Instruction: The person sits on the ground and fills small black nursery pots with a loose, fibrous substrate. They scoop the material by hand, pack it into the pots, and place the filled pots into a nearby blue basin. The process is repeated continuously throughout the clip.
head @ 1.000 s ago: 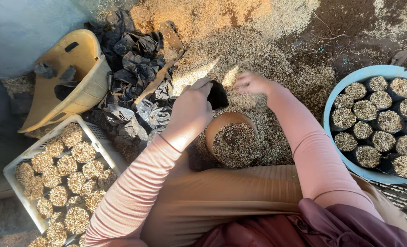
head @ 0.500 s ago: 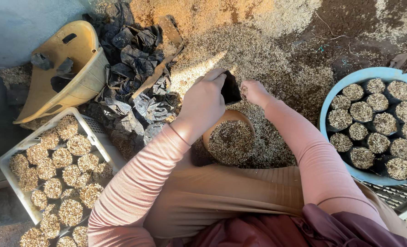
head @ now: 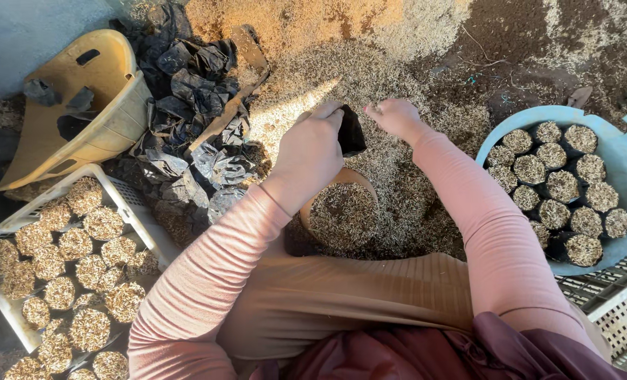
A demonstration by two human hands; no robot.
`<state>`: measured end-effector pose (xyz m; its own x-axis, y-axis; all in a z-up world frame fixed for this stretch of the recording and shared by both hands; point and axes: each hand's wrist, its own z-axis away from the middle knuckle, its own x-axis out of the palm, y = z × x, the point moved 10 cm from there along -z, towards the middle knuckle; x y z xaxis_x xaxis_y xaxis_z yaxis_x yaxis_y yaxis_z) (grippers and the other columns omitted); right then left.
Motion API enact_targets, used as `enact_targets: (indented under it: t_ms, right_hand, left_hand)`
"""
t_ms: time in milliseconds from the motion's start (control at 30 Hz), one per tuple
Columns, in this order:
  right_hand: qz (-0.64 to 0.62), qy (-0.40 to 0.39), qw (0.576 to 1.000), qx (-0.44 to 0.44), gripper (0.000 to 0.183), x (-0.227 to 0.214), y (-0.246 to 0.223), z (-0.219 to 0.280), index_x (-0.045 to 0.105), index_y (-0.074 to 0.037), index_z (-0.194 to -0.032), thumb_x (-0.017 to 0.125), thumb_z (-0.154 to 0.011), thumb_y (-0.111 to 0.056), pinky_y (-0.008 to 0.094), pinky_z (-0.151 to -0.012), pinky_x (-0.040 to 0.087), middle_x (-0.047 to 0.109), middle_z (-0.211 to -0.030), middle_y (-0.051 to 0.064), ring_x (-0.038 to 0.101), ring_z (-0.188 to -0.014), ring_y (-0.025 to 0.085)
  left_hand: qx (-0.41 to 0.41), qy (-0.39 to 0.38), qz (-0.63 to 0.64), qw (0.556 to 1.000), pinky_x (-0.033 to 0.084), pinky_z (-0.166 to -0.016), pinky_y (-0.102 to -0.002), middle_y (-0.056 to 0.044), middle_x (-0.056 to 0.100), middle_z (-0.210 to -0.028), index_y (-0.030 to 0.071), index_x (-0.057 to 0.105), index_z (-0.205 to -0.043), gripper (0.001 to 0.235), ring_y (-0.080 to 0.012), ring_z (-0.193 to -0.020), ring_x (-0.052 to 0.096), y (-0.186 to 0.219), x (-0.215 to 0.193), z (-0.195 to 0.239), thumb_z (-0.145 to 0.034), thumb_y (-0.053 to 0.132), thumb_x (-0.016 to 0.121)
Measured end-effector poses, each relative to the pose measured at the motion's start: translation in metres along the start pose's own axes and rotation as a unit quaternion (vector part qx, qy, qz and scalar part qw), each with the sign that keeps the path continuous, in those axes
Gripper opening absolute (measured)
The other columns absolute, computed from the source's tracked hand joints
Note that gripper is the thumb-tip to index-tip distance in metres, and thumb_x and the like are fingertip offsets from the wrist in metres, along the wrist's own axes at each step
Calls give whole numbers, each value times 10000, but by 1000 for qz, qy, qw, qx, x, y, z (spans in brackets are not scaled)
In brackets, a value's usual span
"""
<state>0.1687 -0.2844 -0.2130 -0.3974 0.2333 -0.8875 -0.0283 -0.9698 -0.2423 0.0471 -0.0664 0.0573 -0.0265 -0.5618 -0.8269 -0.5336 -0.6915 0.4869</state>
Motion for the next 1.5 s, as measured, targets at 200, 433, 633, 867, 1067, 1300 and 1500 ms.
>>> enact_targets:
  t_ms: [200,433,633,867,1067,1300,1500]
  right_hand:
    - [132,-7,991,-20,581,20,-42,11,773,-155,-1041,381,-1039,-584,716,-1045,269,594,-1313,156,456,-1305,360]
    - [-206,238,928,-197,535,15,-181,44,426,-38,-1459,533,-1023,-331,414,-947,495,569,-1335,200,590,-1166,326]
    - [-308,123,939,-88,532,88,-228,13,420,-70,-1466,562,-1016,-317,375,-966,498,493,-1385,213,565,-1188,335]
    - [-121,23,992,-25,678,116,-109,-24,422,-190,-1517,682,-910,-347,462,-1072,422,321,-1523,238,428,-1317,441]
    - [-108,-55,990,71,828,154,2,0,424,-293,-1561,786,-820,-372,537,-1164,356,173,-1642,259,311,-1427,532]
    - [-162,-226,960,46,822,86,7,45,412,-176,-1575,781,-860,-339,553,-1137,359,376,-1564,236,406,-1405,400]
    - [-489,-213,840,98,945,-6,-50,116,194,-98,-1582,774,-842,-193,521,-1015,447,525,-1465,244,536,-1297,377]
  left_hand:
    - [-28,-19,-25,999,582,-844,-395,-106,638,-1321,-10,681,-1142,396,-334,-997,675,-8,3,-2,-747,6,656]
    - [-41,-7,-60,997,584,-781,-391,-88,634,-1299,-17,664,-1158,448,-341,-952,676,-14,13,-8,-712,23,688]
    - [-21,21,-105,994,580,-835,-415,-97,625,-1328,-9,673,-1167,429,-390,-984,665,-18,-2,-6,-739,31,684]
    - [-105,-140,-4,985,554,-872,-459,-122,691,-1134,20,698,-1088,268,-358,-964,688,-42,24,15,-835,106,704]
    - [-6,-219,58,974,538,-937,-422,-111,718,-1097,28,753,-1031,318,-320,-992,693,-25,91,25,-727,15,659]
    - [-100,-300,150,937,532,-980,-389,-158,707,-1180,28,707,-1226,448,-312,-1020,694,-45,159,48,-795,-40,604]
    - [-241,-348,231,876,626,-694,-328,-229,757,-1045,-22,633,-1287,418,-261,-800,768,-60,184,65,-869,-19,625]
